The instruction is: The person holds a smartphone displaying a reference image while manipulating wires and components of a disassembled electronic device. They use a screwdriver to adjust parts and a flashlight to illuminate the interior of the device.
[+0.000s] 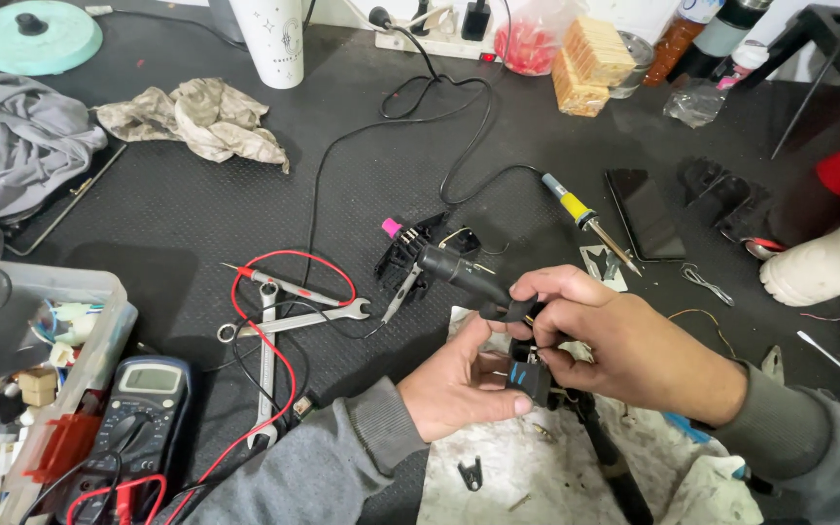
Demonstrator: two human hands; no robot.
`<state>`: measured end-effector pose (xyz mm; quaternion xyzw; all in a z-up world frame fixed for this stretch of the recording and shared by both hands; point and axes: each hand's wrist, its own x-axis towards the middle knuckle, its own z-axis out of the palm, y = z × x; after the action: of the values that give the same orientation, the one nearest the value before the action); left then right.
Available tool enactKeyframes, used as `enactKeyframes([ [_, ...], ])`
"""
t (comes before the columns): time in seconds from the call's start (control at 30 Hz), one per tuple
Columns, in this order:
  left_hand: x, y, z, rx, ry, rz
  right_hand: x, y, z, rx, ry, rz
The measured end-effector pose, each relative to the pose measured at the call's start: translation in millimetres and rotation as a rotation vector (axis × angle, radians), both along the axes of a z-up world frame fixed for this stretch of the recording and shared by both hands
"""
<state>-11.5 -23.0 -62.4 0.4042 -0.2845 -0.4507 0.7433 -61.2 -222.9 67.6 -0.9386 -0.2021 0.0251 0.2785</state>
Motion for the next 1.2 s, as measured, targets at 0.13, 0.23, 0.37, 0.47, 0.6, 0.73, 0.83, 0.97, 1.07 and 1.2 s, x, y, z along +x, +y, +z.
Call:
enactKeyframes([
  [0.13,0.7,-6.4,-16.9,-0.029,0.067,0.047,-0.6,3.1,3.7,-0.06,-0.006,0.016],
  [0.23,0.5,-12.1,-21.5,-0.066,0.153,0.126,-0.2,4.7,4.9,-0.129,0.183,-0.096],
  [0.37,0.9,-9.5,-16.3,-0.046,0.181,0.133,0.7,5.9,10.3,-0.069,-0.056,0.121],
  [0.47,2.6,-7.7,-20.5,-0.067,0.143,0.115,1.1,4.5,12.3,-0.139,-0.113,0.134],
  [0.6,1.6,-5.1,-9.0,-0.033,0.104,0.128,-1.4,2.5,14.2,-0.213,-0.108,0.062],
  [0.73,1.0,-6.7,-9.5,-0.033,0.127,0.13,-2.0,3.4,15.6,-0.22,-0.098,0.066],
  [0.83,0.1,-6.6,-10.2,-0.033,0.152,0.137,-2.8,4.3,15.4,-0.172,-0.084,0.057],
  [0.97,-3.7,-7.6,-13.0,-0.073,0.118,0.164,-4.1,7.9,13.1,-0.136,-0.136,0.089],
  [1.07,-2.5,-9.0,-16.3,-0.117,0.047,0.187,-9.7,13.8,10.8,-0.324,-0.07,-0.002],
  [1.2,-5.3,-10.2,-16.4,-0.169,0.003,0.197,-19.6,29.2,23.7,-0.418,-0.256,0.086],
])
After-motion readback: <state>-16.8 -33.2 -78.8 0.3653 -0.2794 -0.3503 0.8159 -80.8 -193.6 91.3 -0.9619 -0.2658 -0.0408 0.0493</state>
